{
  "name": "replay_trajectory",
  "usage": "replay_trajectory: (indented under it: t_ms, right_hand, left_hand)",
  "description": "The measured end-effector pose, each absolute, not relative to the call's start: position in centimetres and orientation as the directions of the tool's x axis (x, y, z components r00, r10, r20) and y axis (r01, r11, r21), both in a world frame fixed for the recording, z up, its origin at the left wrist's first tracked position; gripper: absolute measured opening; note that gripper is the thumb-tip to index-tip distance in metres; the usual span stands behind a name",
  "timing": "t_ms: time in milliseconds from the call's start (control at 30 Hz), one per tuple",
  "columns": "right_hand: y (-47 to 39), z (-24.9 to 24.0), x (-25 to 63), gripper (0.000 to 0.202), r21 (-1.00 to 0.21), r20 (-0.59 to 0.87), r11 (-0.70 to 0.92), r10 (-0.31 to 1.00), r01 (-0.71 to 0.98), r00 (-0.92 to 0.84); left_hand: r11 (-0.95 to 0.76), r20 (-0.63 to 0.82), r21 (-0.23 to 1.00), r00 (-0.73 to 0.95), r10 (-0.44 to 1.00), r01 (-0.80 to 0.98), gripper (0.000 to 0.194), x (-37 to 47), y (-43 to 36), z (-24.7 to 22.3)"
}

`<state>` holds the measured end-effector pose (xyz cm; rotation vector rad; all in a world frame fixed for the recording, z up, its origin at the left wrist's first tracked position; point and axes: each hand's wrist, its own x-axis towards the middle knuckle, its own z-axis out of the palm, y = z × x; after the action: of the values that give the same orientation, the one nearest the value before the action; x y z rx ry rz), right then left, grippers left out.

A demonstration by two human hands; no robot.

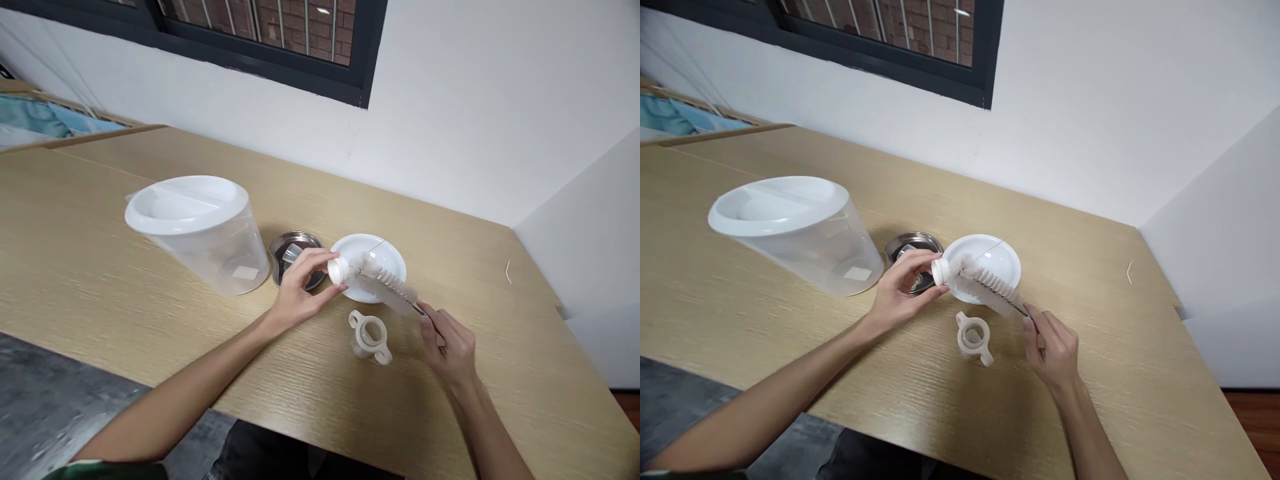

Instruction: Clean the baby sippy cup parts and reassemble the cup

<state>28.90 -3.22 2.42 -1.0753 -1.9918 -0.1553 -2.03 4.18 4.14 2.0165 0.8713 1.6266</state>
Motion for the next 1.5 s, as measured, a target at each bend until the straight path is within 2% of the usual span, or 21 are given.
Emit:
replay_trajectory:
  t_ms: [1133,1500]
  right_hand:
    - [-3.19,2.45,29.09,0.03,-0.242,0.726,0.601,0.633,0.761,-0.269]
    - [-3.28,2.51,29.05,0.03,-0.244,0.733,0.607,0.626,0.757,-0.266]
  left_hand:
    - [-0.725,0.722,0.652,0.11,0.683,0.223,0.057,-2.16,4.32,3.96]
    - [-0.721,0.714,0.64,0.139,0.686,0.266,0.047,-1.99,4.16,4.59]
